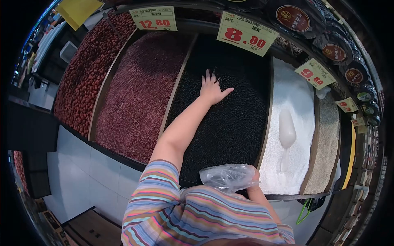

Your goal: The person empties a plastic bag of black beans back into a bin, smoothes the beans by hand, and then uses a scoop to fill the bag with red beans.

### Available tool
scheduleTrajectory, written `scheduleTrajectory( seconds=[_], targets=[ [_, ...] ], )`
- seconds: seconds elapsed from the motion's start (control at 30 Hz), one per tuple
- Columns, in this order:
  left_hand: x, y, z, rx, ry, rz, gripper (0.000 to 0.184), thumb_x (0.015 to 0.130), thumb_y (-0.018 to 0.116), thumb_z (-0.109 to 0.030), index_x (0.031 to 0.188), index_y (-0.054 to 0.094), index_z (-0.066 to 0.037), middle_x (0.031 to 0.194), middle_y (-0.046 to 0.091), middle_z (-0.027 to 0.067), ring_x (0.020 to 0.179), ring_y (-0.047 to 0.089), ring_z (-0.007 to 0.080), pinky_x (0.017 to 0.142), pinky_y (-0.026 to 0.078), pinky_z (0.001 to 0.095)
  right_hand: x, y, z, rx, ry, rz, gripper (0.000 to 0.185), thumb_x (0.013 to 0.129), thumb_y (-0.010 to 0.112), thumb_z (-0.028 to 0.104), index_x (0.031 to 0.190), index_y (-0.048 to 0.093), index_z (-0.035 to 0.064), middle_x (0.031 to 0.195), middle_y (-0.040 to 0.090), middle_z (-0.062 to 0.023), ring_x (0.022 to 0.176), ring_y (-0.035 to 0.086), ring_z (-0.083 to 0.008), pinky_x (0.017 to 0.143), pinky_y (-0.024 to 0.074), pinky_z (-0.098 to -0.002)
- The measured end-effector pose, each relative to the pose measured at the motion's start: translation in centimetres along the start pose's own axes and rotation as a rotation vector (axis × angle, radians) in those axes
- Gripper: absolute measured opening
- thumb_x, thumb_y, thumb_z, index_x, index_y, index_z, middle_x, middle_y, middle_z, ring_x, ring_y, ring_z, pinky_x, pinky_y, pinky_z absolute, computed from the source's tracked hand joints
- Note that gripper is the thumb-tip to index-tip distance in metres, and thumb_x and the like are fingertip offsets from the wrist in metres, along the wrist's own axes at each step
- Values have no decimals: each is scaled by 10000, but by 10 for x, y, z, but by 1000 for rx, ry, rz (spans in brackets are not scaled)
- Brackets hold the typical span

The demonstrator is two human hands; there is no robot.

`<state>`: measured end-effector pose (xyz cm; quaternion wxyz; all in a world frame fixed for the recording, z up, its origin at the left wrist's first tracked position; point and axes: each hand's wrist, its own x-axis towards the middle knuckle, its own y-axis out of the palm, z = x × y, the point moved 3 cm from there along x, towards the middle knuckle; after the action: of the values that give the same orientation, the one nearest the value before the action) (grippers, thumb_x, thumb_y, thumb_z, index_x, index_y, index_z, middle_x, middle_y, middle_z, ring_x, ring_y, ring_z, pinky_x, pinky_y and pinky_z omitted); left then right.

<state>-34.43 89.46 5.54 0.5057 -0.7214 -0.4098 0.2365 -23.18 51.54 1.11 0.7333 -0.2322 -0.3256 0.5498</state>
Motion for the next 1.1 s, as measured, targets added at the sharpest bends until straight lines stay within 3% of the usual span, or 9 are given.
scheduleTrajectory(
  seconds=[0.13,0.27,0.4,0.43,0.53,0.77,0.87,0.93,1.1],
  targets=[
    [-39,-1,-13,43,56,134,890,844,390,-675,1267,461,104,1461,194,283,1382,68,435,1117,117,530,-6,7,-10,-25,-5,-43,90,658,670,110,735,634,81,713,612,-71,668,611,-250,603,497,-338],
    [-81,-20,-25,65,57,370,713,892,405,-582,1334,451,-24,1473,186,267,1374,110,451,1092,172,563,-10,13,-19,10,74,-14,76,707,672,125,755,642,76,744,638,-66,696,629,-229,637,510,-330],
    [-113,-56,-35,172,63,477,548,885,500,-489,1316,505,-151,1413,334,258,1246,413,428,984,382,530,-11,17,-23,91,129,-22,113,729,676,146,808,662,67,798,668,-73,743,649,-219,678,524,-322],
    [-118,-63,-35,143,61,441,425,881,537,-413,1221,594,-164,1315,481,216,1108,564,346,912,466,446,-9,14,-18,88,130,-14,123,727,677,149,818,666,66,805,671,-75,748,651,-220,681,525,-322],
    [-116,-70,-24,82,96,504,349,884,540,-366,1083,667,-110,1226,565,177,1066,598,278,896,485,379,-3,9,-7,52,133,16,148,723,677,156,841,677,67,823,679,-79,762,655,-223,689,527,-324],
    [-97,-99,36,-344,143,64,218,868,582,-173,1020,672,-45,972,650,149,953,613,285,839,483,383,-17,17,-30,184,262,2,104,725,667,150,795,665,73,784,667,-71,731,647,-227,659,519,-327],
    [-63,-108,117,-487,-233,-53,205,851,592,-104,1029,666,-35,799,669,94,661,627,138,638,512,283,-27,23,-43,306,354,-76,77,725,662,142,748,638,73,749,648,-67,696,633,-223,632,508,-323],
    [-45,-94,166,-389,-371,-72,223,809,602,-48,1021,665,-30,875,682,131,813,659,202,749,521,321,-32,25,-50,310,376,-96,73,725,659,134,722,620,72,736,638,-66,674,623,-221,619,502,-320],
    [-15,-68,199,-304,-285,-60,231,766,617,-27,989,676,-31,935,682,144,895,657,241,812,512,330,-31,18,-46,387,471,-64,81,762,632,102,712,575,74,708,607,-46,634,585,-176,591,485,-301]
  ],
)
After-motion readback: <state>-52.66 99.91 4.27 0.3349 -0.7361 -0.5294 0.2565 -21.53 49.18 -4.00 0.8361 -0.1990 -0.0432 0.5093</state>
